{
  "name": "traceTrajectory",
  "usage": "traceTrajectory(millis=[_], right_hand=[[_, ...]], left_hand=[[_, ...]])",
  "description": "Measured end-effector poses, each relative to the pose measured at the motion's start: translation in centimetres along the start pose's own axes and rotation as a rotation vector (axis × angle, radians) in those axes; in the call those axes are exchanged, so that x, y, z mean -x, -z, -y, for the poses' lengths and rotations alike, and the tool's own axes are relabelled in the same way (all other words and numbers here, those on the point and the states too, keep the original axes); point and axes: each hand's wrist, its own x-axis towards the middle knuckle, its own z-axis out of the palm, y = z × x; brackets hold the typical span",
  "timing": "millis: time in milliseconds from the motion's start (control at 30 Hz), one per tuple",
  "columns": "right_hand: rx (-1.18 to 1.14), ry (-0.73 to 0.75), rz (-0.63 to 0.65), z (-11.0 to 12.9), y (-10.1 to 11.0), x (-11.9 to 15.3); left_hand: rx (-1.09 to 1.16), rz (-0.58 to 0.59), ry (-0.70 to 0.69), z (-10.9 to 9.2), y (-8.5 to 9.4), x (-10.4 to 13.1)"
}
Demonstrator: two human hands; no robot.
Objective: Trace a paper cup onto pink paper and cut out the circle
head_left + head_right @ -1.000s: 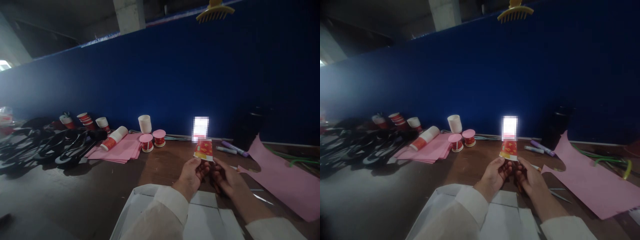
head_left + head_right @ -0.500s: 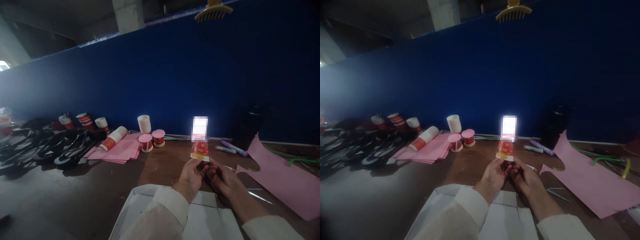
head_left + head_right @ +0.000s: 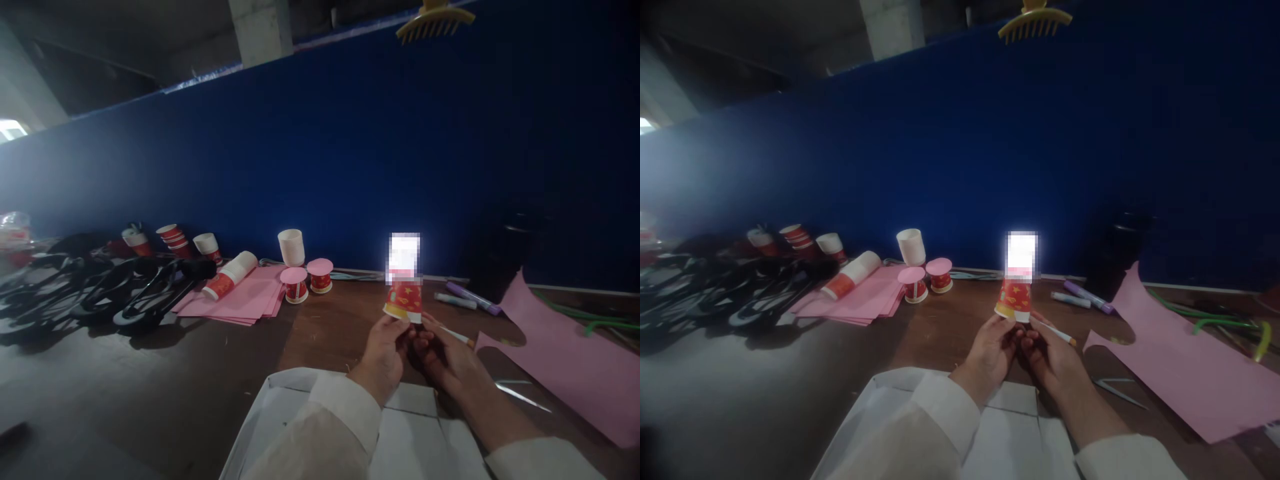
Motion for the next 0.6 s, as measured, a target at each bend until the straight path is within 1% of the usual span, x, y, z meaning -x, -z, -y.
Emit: traceTrajectory(millis=[100,200,267,333,400,600], right_hand=[[-0.089,-0.176,-0.005,0.5,0.1,0.0],[-0.208,-0.337,-0.006,0.9,0.0,0.0],[-0.275,-0.412,-0.002,1.0,-0.2,0.0],[-0.307,-0.443,-0.004,1.0,-0.4,0.0],[-0.309,-0.443,-0.013,1.1,-0.5,0.1],[-0.196,-0.375,-0.015,1.2,-1.0,0.6]], left_hand=[[0.093,-0.031,0.014,-0.3,-0.2,0.0],[0.189,-0.065,0.069,-0.6,-0.4,-0.1],[0.235,-0.100,0.096,-0.8,-0.5,-0.1],[0.256,-0.120,0.101,-1.0,-0.6,-0.2],[0.258,-0.124,0.087,-1.1,-0.8,-0.2],[0.215,-0.096,0.061,-1.7,-1.1,0.0]])
